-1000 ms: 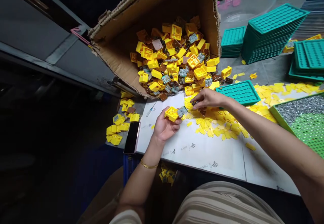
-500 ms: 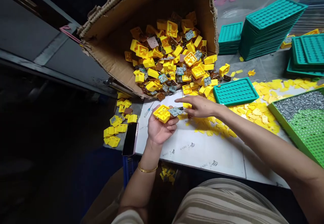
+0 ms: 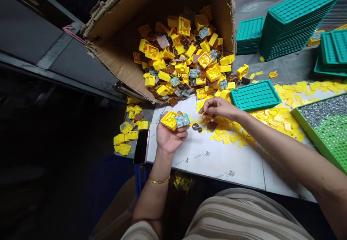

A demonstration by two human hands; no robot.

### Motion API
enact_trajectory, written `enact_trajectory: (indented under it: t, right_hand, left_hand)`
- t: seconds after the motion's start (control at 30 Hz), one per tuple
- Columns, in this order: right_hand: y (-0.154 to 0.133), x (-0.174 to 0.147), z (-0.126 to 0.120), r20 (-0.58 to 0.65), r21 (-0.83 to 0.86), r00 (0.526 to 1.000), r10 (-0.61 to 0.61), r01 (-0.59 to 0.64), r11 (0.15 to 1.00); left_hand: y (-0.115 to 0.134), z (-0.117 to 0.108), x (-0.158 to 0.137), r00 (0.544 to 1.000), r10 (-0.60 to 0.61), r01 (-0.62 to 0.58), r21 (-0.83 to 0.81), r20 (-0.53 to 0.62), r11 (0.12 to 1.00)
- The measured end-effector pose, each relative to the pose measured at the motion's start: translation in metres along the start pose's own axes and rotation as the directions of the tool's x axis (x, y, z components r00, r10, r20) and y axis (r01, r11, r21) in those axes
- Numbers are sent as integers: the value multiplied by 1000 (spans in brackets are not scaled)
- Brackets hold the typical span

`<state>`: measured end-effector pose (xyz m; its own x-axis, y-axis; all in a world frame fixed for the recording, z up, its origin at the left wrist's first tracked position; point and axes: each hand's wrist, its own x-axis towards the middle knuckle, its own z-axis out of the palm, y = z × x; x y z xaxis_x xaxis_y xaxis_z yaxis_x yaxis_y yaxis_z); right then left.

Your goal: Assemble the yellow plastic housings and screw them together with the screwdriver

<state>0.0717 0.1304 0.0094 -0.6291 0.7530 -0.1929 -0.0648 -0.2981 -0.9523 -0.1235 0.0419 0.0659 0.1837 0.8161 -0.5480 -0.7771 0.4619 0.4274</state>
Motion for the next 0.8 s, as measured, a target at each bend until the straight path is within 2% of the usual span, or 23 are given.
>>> enact_trajectory:
  t: [0.07, 0.1, 0.2, 0.27, 0.37, 0.47, 0.57, 0.67, 0.73, 0.8]
  right_hand:
    - [-1, -1, 4, -114, -65, 993, -28, 20, 998]
    - [-2, -3, 7, -129, -98, 990, -62, 50, 994]
    - [0, -11, 19, -20, -124, 987, -162, 158, 980]
    - [2, -17, 28, 75, -33, 986, -148, 151, 988]
    - [7, -28, 38, 186, 156, 979, -84, 55, 986]
    - [14, -44, 39, 187, 272, 977, -103, 49, 961]
    - [24, -68, 30, 94, 275, 993, -72, 44, 960]
    - [33, -101, 14, -57, 257, 998, 12, 3, 966]
    - [38, -125, 4, -183, 203, 982, 55, -17, 979]
    - [41, -149, -3, -315, 105, 948, 44, -11, 994]
  left_hand:
    - [-1, 3, -2, 1000, -5, 5, -15, 21, 1000]
    - [-2, 5, -4, 999, -6, 7, -22, 32, 1000]
    - [-7, 10, -8, 998, -10, 13, -42, 60, 999]
    - [-12, 14, -11, 997, -17, 22, -62, 81, 998]
    - [-23, 19, -13, 992, -32, 44, -101, 121, 994]
    - [-39, 21, -14, 987, -72, 94, -150, 147, 984]
    - [-58, 21, -13, 983, -141, 162, -187, 121, 969]
    - [-82, 19, -11, 970, -236, 244, -174, 65, 954]
    - [-99, 16, -8, 953, -300, 303, -149, 44, 941]
    - [-117, 11, -5, 933, -356, 359, -110, 42, 927]
